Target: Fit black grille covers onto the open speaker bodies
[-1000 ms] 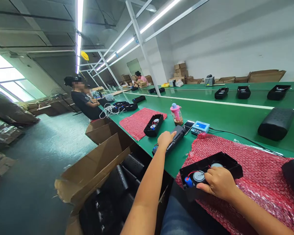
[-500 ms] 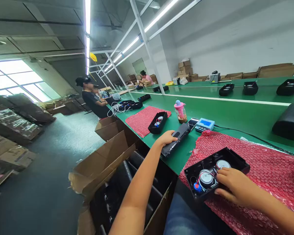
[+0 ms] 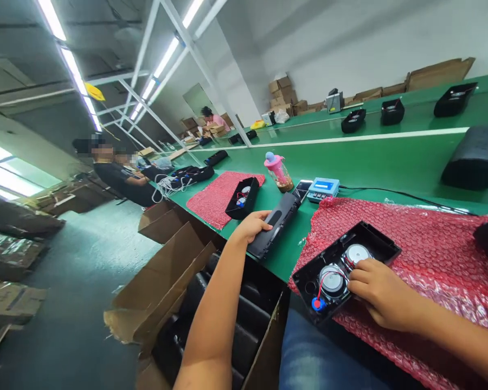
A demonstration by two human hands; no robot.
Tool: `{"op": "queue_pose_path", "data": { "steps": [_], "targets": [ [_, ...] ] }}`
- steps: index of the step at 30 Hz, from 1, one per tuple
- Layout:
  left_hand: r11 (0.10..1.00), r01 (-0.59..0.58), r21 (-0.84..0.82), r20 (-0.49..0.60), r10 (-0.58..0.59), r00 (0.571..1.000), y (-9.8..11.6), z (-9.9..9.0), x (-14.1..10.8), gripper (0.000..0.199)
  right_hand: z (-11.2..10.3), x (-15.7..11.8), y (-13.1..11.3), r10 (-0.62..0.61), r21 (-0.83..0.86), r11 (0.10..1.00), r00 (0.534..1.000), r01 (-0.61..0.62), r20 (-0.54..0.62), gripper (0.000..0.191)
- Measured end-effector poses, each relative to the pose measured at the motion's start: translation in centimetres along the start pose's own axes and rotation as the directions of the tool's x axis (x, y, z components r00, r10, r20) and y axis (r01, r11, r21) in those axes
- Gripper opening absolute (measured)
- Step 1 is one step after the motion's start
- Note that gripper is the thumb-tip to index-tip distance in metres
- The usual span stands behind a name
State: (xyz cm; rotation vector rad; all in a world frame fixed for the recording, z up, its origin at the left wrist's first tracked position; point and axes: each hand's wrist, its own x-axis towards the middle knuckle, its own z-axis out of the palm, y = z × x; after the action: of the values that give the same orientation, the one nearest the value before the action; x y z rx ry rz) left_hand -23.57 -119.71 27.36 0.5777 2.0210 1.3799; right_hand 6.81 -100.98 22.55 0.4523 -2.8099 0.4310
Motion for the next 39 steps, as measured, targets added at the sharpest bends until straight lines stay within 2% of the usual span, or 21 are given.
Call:
{"op": "queue_pose_path", "data": {
  "steps": [3, 6, 13, 22, 32, 39],
  "targets": [
    [0.999, 0.042, -0.033, -0.048, -0.043, 0.998, -0.07, -0.21, 0.30, 0.066, 0.51, -0.08, 0.20, -0.050, -0.074, 0.996, 0.996, 0.045, -0.076, 0.012],
    [0.995, 0.080, -0.064, -0.081, -0.085, 0.993, 0.00, -0.44, 0.56, 0.066, 0.75, -0.04, 0.48, -0.091, -0.137, 0.988, 0.991, 0.076, -0.101, 0.011],
    [0.988, 0.096, -0.121, -0.134, -0.112, 0.985, 0.24, -0.29, 0.55, 0.065, 0.78, 0.06, 0.44, -0.114, -0.139, 0.986, 0.980, 0.091, -0.166, 0.016],
    [0.980, 0.122, -0.157, -0.153, -0.146, 0.977, 0.07, -0.51, 0.81, 0.069, 0.52, 0.08, 0.32, -0.100, -0.135, 0.988, 0.985, 0.081, -0.141, 0.017],
    [0.982, 0.159, -0.103, -0.135, -0.172, 0.976, 0.51, -0.07, 0.20, 0.073, 0.60, -0.04, 0.26, -0.088, -0.147, 0.987, 0.989, 0.070, -0.122, 0.018],
    [0.985, 0.146, -0.097, -0.128, -0.158, 0.979, 0.47, -0.02, 0.18, 0.077, 0.42, 0.05, 0.08, -0.100, -0.136, 0.988, 0.982, 0.079, -0.157, 0.017]
  ]
}}
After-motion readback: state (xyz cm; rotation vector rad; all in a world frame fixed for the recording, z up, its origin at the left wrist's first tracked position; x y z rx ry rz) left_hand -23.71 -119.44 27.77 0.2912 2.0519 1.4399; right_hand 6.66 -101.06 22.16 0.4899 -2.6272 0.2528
